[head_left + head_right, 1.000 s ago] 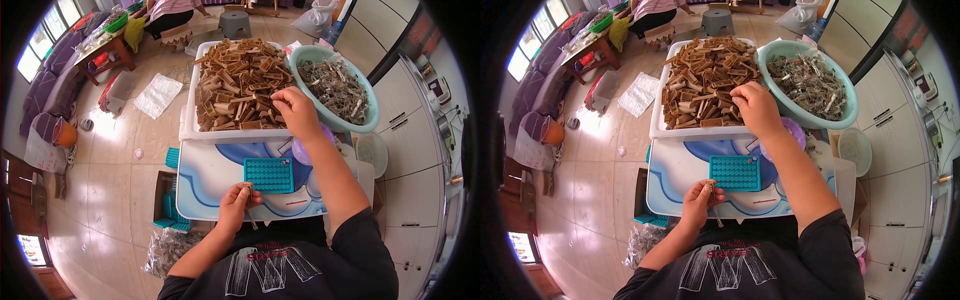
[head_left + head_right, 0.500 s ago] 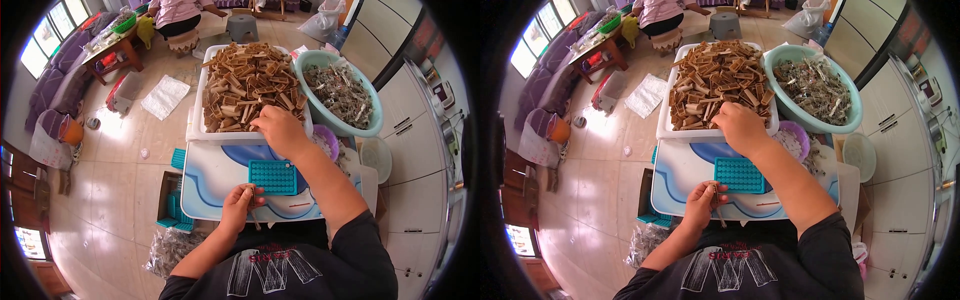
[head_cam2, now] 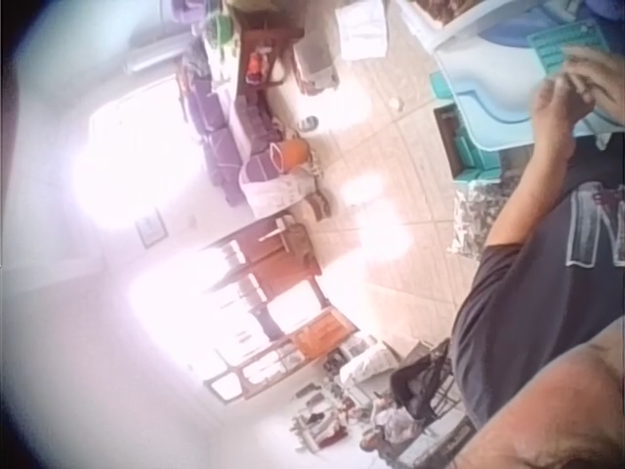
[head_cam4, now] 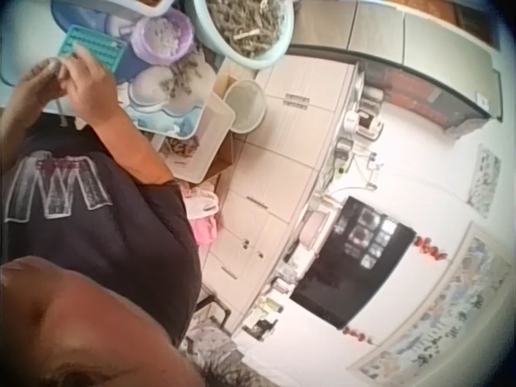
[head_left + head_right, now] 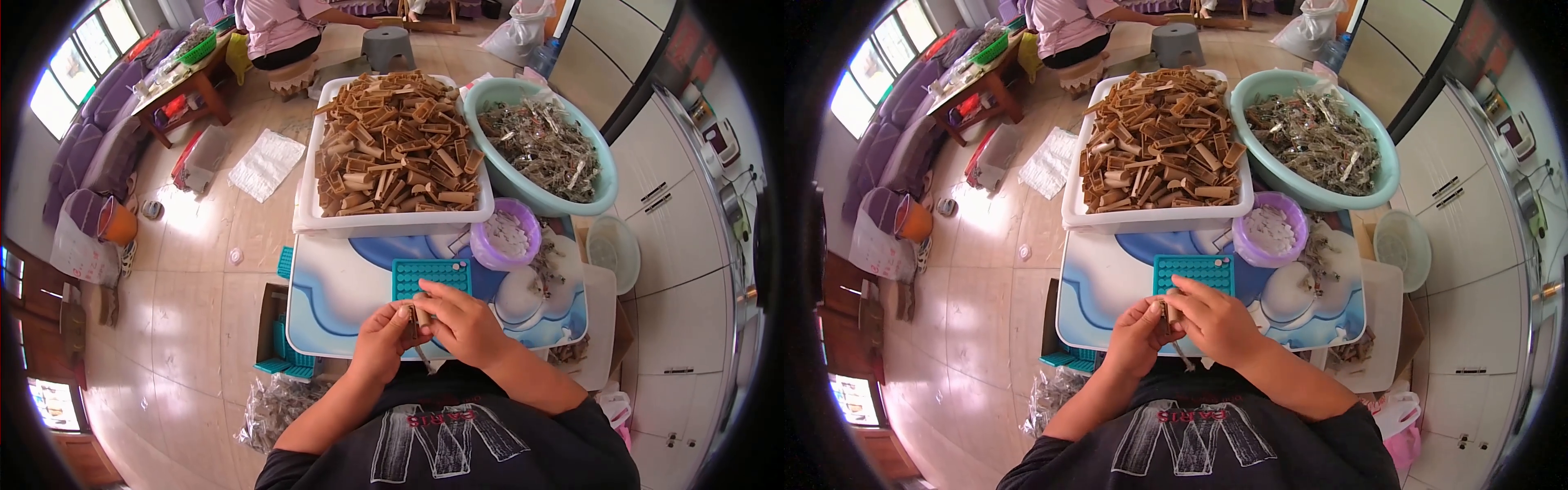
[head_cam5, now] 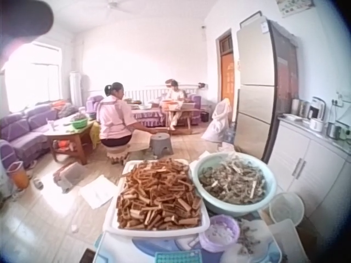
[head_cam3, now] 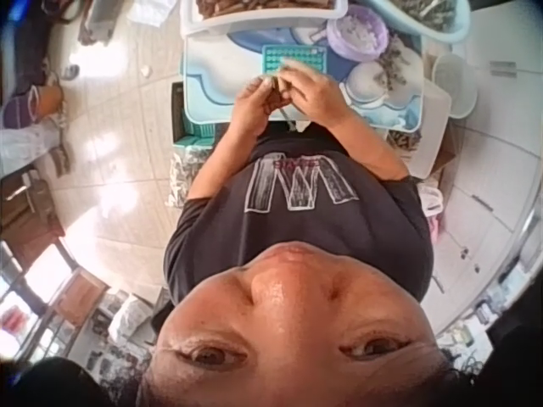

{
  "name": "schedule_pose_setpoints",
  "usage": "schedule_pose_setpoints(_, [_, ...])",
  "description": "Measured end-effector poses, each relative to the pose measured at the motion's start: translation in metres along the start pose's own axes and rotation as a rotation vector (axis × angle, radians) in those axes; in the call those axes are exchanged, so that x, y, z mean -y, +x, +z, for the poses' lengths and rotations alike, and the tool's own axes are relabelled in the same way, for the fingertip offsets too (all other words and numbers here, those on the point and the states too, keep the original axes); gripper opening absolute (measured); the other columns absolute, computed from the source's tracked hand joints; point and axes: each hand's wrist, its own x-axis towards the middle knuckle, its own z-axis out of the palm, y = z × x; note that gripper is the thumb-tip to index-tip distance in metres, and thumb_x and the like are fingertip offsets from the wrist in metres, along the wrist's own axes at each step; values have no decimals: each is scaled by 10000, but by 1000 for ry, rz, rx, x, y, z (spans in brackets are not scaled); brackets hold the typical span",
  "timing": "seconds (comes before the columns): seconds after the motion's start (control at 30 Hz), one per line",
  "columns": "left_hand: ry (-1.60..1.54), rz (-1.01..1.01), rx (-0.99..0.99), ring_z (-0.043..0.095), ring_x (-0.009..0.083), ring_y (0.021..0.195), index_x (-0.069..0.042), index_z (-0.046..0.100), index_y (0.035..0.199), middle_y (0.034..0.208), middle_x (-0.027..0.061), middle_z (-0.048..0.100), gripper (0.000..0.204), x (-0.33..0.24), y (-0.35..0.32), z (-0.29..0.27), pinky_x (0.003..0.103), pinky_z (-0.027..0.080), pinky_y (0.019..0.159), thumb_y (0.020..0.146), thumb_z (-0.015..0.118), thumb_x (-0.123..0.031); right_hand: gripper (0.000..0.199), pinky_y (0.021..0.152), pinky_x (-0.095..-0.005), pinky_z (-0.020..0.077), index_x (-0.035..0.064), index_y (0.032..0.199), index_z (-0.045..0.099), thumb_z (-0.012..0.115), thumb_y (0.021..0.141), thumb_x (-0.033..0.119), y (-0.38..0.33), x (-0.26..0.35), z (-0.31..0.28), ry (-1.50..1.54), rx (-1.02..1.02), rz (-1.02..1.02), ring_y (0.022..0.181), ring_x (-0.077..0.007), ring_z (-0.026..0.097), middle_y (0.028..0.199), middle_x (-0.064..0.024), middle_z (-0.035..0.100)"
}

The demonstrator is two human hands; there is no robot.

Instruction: The person assembles small plastic components by hand using a lighter and a blue jig to seal the parts together.

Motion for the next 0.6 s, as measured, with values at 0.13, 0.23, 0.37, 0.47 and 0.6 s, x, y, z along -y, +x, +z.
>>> schedule_pose_setpoints(0.13, [58, -66, -36, 623, 174, 857, -5, 517, 1132, 981, 77, 610, 288, 8, -2, 5, 332, 522, 794, 960, 448, -225, 378, 829, -346, 505, 41, 1123, 576, 657, 755, 50, -14, 7, -17, 162, 166, 185, 1051, -285, 585, 1207, -145, 554])
schedule_pose_setpoints(0.23, [105, -89, -55, 619, 173, 864, -3, 518, 1125, 999, 76, 606, 287, 9, -4, 8, 325, 523, 788, 959, 449, -226, 414, 843, -340, 495, 44, 1133, 570, 699, 742, 91, -19, 12, -26, 223, 217, 238, 1047, -274, 583, 1204, -142, 556])
schedule_pose_setpoints(0.37, [140, -123, -34, 612, 173, 885, -2, 520, 1105, 1009, 80, 604, 281, 13, -8, 14, 315, 522, 784, 960, 447, -231, 430, 807, -349, 506, 38, 1118, 557, 708, 740, 177, -33, 5, -20, 201, 155, 232, 1011, -299, 587, 1173, -151, 564])
schedule_pose_setpoints(0.47, [164, -145, -15, 608, 172, 894, 0, 519, 1100, 1006, 84, 603, 285, 18, -11, 13, 314, 519, 792, 963, 441, -237, 473, 812, -355, 503, 24, 1135, 538, 720, 731, 189, -39, 9, -21, 211, 177, 305, 993, -297, 595, 1145, -153, 580])
schedule_pose_setpoints(0.6, [184, -139, 13, 605, 166, 892, 2, 518, 1097, 993, 81, 600, 284, 26, -16, 12, 304, 520, 784, 964, 439, -237, 514, 813, -347, 499, 14, 1160, 525, 736, 713, 154, -50, 13, -18, 184, 123, 294, 973, -273, 611, 1094, -149, 604])
